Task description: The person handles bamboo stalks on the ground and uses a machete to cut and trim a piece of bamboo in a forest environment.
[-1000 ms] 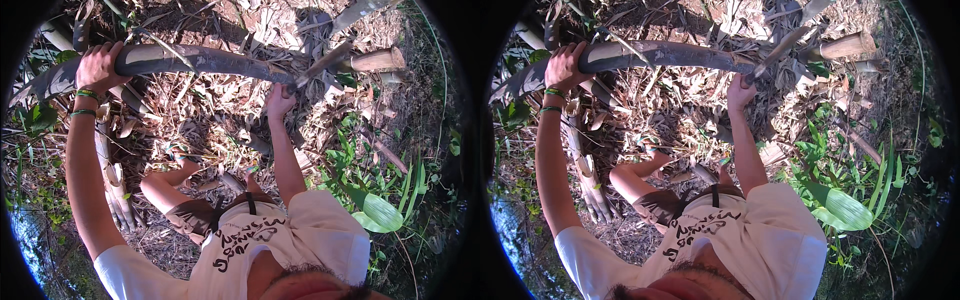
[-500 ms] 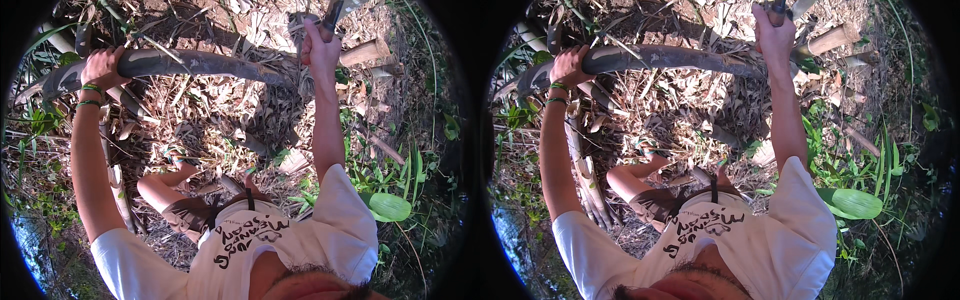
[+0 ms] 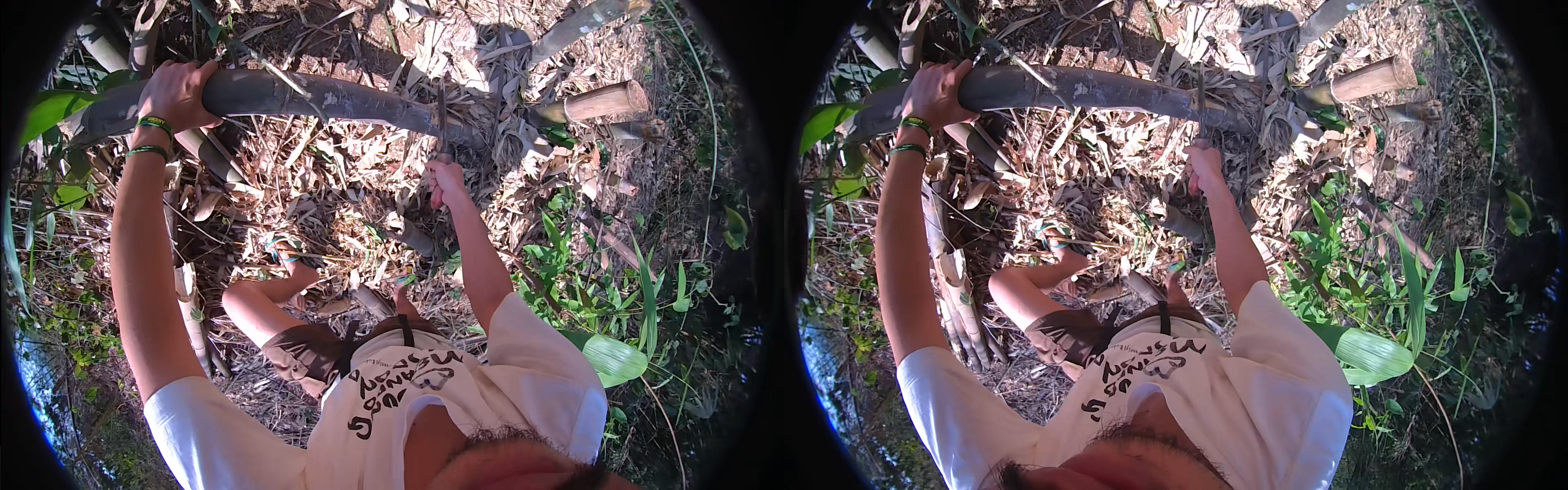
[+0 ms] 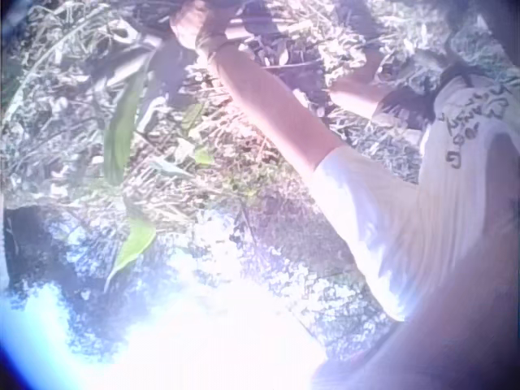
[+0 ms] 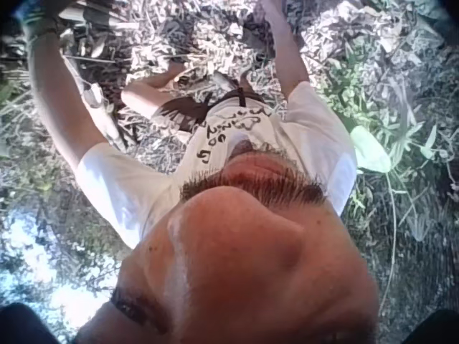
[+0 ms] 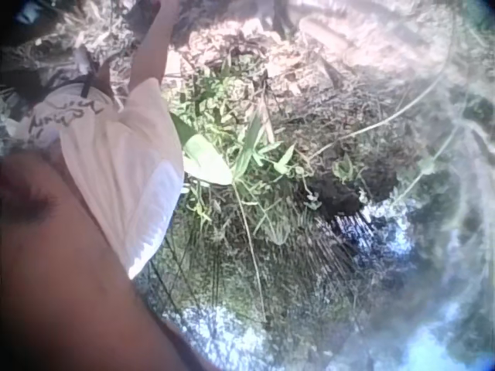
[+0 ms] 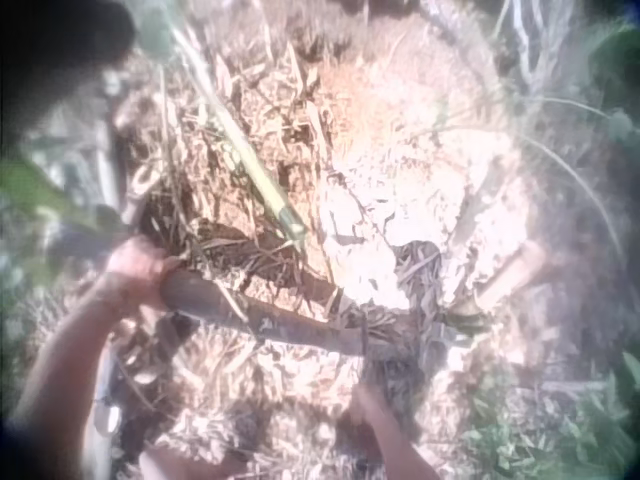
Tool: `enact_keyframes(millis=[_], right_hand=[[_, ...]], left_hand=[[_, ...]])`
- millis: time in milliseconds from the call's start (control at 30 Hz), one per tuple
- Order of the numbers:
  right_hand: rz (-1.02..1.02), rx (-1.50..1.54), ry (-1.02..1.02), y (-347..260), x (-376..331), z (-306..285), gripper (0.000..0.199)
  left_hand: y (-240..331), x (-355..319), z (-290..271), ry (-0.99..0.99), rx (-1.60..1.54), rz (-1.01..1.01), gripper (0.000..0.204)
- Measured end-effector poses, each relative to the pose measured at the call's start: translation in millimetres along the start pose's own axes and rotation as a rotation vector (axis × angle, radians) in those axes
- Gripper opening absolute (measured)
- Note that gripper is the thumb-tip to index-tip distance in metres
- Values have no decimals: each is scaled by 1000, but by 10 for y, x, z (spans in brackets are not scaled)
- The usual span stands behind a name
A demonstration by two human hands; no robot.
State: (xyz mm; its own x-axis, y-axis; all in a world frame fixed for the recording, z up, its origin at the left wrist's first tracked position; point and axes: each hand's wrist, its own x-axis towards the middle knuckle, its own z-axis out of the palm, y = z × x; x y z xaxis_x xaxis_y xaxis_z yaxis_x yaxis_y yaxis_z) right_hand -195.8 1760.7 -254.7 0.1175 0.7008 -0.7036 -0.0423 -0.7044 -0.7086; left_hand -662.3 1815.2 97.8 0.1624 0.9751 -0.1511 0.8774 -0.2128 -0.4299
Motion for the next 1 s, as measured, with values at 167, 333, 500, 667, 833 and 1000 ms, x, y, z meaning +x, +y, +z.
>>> enact_keyframes(millis=[167,333,500,667,833,1000], right_hand=[[-569,20,138,-2405,-1177,-205,33],[-1388,471,262,-3642,-2290,-278,23],[-822,407,457,-859,-496,107,12],[-18,-150,51,185,-178,36,19],[-288,-227,54,-1040,-429,-106,23],[-1159,201,-80,-3318,-1700,-224,20]], left_hand=[[36,-6,-280,-67,-11,-32,86],[42,82,-56,52,28,45,83],[67,107,-195,54,10,20,84],[13,134,-152,-25,3,6,83],[-74,116,-210,-83,7,1,87],[68,108,-52,25,30,3,83]])
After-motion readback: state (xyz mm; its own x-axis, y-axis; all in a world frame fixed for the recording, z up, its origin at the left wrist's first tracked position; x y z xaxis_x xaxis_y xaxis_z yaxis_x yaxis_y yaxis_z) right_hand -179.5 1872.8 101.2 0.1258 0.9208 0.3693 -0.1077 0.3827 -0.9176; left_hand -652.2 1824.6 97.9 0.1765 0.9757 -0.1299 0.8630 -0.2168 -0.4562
